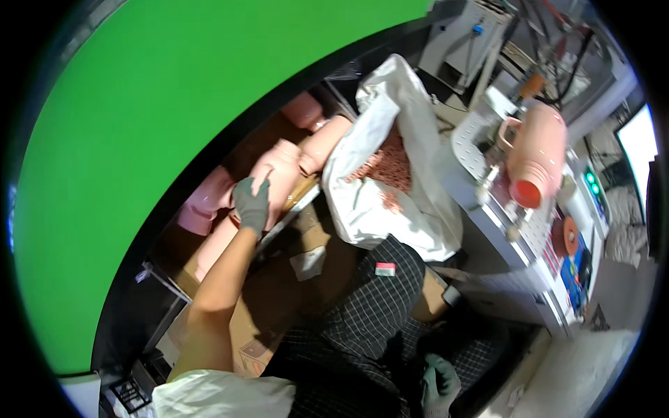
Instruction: The person assembles pink mugs by attaching red circular bases and applying labels. They pick up a mug, insert a red base into the bottom, wipe the surface, and apply a label from a roll on the workstation.
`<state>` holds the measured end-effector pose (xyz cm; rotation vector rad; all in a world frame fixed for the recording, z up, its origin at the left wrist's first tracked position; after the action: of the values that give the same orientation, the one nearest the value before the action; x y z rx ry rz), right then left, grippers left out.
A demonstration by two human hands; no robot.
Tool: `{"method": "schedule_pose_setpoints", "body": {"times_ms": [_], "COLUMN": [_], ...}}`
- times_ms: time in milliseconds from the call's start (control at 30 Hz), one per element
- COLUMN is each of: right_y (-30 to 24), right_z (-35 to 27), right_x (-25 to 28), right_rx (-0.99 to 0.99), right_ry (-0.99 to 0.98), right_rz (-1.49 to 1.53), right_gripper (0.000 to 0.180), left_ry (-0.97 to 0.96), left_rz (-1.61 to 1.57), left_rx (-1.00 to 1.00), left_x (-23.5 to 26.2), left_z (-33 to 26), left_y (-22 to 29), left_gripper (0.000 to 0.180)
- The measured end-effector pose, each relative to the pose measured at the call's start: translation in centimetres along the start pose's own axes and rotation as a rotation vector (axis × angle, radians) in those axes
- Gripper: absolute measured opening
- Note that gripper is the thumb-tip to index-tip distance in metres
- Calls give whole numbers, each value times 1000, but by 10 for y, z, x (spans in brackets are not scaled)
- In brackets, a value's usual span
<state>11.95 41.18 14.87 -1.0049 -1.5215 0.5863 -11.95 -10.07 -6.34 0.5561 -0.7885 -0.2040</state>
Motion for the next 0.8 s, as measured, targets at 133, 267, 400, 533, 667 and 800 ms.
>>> {"method": "schedule_pose_setpoints", "body": {"times_ms": [133,267,400,533,667,800], "right_y": [27,-20,-22,4,11,-20], "right_z": [6,9,-31,-82,-97,-81], "right_x": [12,24,87,68,64,90], "right_rx": [-13,255,638,222,321,339], "right_ry": [-22,270,4,406,688,347], "right_rz": [198,406,-188,-67,-58,-250], "right_gripper": [41,80,66,72,59,39], "left_ry": [5,-82,-477,-1400,-1552,-1173], "left_rz": [-458,-780,-1417,-1410,-1479,-987], "left_rx": [-196,-591,-799,-335,-90,-909], "left_x": [80,135,101,19,-10,4], "left_z": [-15,-25,-51,-142,-172,-146], "left_y": [159,310,394,420,408,426], "left_gripper": [29,18,14,18,21,27]}}
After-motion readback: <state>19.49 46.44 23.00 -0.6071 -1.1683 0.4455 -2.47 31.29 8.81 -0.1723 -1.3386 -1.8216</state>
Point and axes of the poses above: each hand's wrist, its own z-axis towards the middle knuckle, its own x-axis out of the back of the hand, y = z × x, the point moved 1 cm from there along z, towards the middle knuckle, and after that the axes turned 15 degrees about -x, right-handed, at the moved point
